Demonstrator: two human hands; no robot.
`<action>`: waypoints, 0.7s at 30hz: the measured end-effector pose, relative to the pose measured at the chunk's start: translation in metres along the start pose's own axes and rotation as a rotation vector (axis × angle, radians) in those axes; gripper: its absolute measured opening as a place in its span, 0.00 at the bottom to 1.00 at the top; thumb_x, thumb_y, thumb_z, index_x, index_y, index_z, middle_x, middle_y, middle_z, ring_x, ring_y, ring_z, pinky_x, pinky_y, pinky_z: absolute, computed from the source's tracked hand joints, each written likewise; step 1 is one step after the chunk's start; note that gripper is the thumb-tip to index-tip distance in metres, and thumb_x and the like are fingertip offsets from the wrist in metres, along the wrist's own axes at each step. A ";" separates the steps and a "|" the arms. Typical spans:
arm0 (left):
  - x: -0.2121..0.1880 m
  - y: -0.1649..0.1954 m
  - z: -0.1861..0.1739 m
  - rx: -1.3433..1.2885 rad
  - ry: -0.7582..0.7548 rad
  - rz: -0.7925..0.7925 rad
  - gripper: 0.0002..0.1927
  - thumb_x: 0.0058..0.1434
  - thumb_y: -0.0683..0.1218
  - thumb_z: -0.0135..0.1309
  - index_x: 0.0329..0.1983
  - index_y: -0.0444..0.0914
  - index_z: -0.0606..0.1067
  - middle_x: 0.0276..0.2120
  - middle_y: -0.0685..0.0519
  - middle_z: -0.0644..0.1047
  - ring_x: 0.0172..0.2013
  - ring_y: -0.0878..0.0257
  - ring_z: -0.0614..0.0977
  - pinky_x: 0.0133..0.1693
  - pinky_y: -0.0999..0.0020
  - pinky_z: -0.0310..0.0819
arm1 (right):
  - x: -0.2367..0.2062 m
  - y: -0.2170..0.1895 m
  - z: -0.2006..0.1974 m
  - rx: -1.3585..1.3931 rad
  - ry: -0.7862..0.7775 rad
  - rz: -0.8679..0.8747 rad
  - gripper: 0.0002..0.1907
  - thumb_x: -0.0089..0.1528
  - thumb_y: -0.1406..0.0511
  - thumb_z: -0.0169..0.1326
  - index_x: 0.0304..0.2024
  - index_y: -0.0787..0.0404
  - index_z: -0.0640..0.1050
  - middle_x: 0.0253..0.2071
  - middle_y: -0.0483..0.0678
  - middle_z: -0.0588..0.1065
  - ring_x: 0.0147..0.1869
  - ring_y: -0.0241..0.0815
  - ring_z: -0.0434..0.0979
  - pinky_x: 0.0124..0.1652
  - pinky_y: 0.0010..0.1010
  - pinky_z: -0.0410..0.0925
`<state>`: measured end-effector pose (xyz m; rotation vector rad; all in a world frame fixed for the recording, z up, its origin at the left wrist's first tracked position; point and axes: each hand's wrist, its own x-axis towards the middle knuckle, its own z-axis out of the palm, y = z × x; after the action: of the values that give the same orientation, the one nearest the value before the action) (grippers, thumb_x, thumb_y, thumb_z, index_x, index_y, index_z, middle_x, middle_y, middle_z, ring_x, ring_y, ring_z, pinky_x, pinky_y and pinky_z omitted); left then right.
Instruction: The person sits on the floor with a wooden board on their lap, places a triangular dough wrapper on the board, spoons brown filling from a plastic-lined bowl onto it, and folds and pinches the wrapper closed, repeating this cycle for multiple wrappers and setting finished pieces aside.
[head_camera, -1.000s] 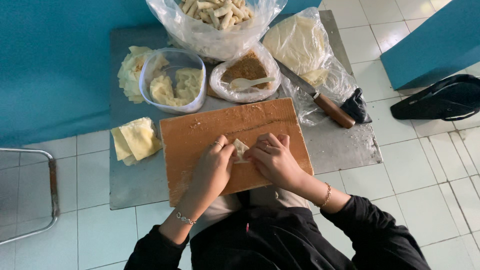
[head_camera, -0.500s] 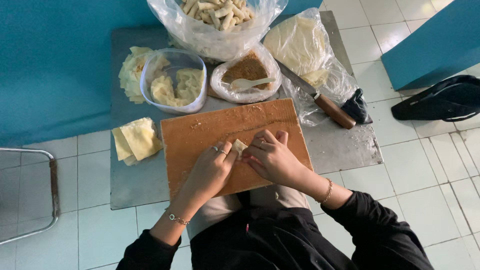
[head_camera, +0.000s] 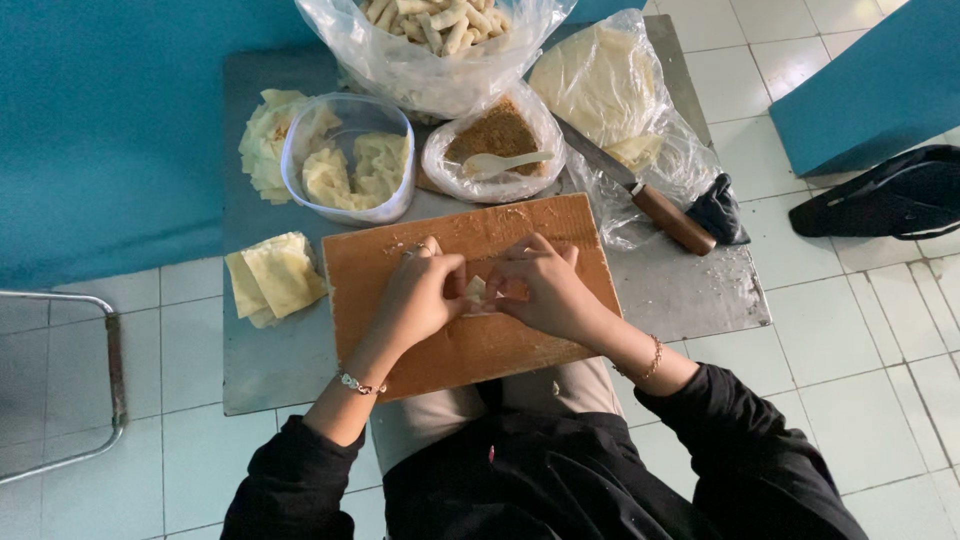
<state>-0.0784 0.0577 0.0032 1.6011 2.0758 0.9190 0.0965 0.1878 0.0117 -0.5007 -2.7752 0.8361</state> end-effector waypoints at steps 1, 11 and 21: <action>-0.002 0.000 0.000 -0.041 0.003 0.032 0.12 0.43 0.42 0.71 0.26 0.35 0.77 0.35 0.43 0.73 0.40 0.45 0.78 0.40 0.52 0.73 | -0.003 0.000 0.001 -0.037 0.042 -0.089 0.08 0.52 0.58 0.68 0.32 0.47 0.83 0.36 0.37 0.78 0.56 0.41 0.72 0.50 0.43 0.56; -0.037 0.017 0.003 0.236 0.157 0.303 0.06 0.54 0.39 0.61 0.33 0.32 0.77 0.41 0.45 0.73 0.45 0.47 0.76 0.44 0.53 0.72 | -0.024 0.003 0.008 -0.244 0.188 -0.382 0.15 0.55 0.59 0.66 0.44 0.52 0.82 0.42 0.43 0.76 0.57 0.47 0.69 0.47 0.44 0.57; -0.033 0.020 0.000 0.369 0.147 0.377 0.14 0.52 0.35 0.55 0.43 0.32 0.77 0.45 0.45 0.72 0.45 0.49 0.76 0.44 0.55 0.73 | -0.020 -0.006 0.006 -0.257 0.267 -0.275 0.07 0.58 0.58 0.64 0.38 0.49 0.84 0.42 0.40 0.76 0.57 0.44 0.69 0.49 0.46 0.55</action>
<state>-0.0545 0.0292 0.0133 2.2352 2.1795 0.8208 0.1117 0.1724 0.0087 -0.2380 -2.6286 0.3278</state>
